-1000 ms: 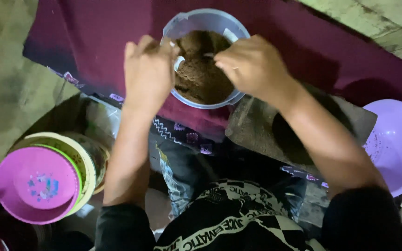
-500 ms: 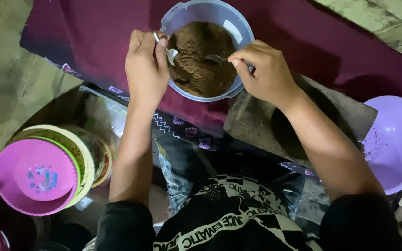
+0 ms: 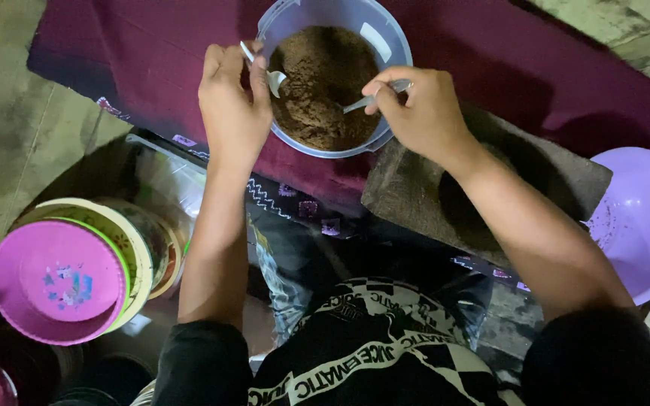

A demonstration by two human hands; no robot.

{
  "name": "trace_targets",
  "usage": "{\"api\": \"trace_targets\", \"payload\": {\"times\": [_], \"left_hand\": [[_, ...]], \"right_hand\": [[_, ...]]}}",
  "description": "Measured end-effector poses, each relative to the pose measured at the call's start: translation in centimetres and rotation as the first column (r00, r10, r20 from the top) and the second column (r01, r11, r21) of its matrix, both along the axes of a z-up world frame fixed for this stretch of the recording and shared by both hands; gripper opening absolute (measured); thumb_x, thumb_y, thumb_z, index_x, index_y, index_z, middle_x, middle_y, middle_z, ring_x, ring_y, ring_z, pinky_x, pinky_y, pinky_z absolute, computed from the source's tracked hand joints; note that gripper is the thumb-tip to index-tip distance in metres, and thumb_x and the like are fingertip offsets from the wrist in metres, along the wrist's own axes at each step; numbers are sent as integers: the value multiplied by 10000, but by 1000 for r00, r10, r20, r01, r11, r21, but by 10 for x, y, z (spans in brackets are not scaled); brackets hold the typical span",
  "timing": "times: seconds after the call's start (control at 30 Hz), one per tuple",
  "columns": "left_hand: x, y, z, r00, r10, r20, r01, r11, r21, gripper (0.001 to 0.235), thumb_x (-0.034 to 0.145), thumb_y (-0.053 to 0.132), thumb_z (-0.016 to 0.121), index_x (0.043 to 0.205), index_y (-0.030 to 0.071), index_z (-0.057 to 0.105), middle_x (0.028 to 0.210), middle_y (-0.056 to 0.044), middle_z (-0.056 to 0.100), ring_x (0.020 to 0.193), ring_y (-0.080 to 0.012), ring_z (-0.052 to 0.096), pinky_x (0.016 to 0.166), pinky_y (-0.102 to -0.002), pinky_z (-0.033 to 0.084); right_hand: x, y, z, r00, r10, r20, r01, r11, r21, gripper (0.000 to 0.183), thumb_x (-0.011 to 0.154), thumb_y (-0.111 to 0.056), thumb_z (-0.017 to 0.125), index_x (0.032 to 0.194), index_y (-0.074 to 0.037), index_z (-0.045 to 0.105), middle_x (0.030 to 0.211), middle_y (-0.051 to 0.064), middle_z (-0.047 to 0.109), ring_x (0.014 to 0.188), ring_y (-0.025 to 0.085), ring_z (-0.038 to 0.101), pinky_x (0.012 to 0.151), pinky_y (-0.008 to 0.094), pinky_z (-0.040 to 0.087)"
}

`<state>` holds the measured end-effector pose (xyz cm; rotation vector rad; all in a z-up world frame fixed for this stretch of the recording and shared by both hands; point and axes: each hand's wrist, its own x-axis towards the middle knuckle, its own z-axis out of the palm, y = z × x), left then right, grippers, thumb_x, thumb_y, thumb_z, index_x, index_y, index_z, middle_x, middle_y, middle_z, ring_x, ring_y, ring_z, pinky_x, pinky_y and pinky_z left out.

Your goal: The person repeatedly scoops brown powder from a clear plastic container onto a stone grinding slab and grinds it with a spoon. They periodically scrape the ground powder back into the container and continue the cycle.

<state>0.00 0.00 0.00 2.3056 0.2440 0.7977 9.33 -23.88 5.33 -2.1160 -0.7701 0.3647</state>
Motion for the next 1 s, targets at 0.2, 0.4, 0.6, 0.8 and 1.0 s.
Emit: {"api": "trace_targets", "payload": {"times": [0.2, 0.4, 0.6, 0.8, 1.0], "left_hand": [[-15, -17, 20, 959, 227, 167, -216, 973, -80, 475, 1164, 448, 470, 1547, 173, 408, 1038, -51, 471, 931, -169, 517, 843, -344, 450], [-17, -56, 31, 901, 108, 421, 25, 954, -298, 412, 1160, 421, 345, 1324, 146, 604, 1204, -97, 544, 1141, -211, 546, 939, -363, 467], [4, -72, 15, 882, 68, 466, 386, 464, -798, 684, 1125, 617, 381, 1588, 120, 464, 1669, -105, 449, 1566, -239, 448, 1284, -439, 363], [30, -81, 5, 774, 135, 619, 621, 27, -783, 694, 1095, 548, 557, 1539, 19, 488, 1544, -190, 543, 1476, -306, 479, 1293, -480, 276], [52, -93, -5, 831, 267, 487, 549, -535, -642, 756, 1124, 548, 128, 1363, -17, 570, 1347, -262, 603, 1263, -376, 573, 1103, -485, 457]], "right_hand": [[8, -6, 4, 999, -32, -20, 34, 995, 90, 203, 1052, -98, 579, 1007, -24, 763, 859, 78, 781, 420, 58, 390, 387, 220, 270], [14, -12, 22, 994, -97, -51, 102, 990, 100, 222, 1044, -163, 553, 1004, -62, 747, 879, 75, 778, 419, 60, 303, 399, 254, 234], [23, -25, 49, 994, -65, 87, 45, 976, 213, 223, 1096, -101, 552, 1038, -9, 746, 885, 94, 755, 666, 108, 539, 589, 270, 373], [25, -25, 73, 998, -32, 54, 15, 953, 302, 203, 1129, -4, 508, 1089, 76, 691, 903, 225, 736, 522, 94, 346, 460, 259, 251], [18, -12, 63, 999, -5, 49, -7, 969, 248, 216, 1088, -63, 529, 1052, 18, 725, 824, 144, 743, 551, 82, 445, 477, 243, 323]]}}
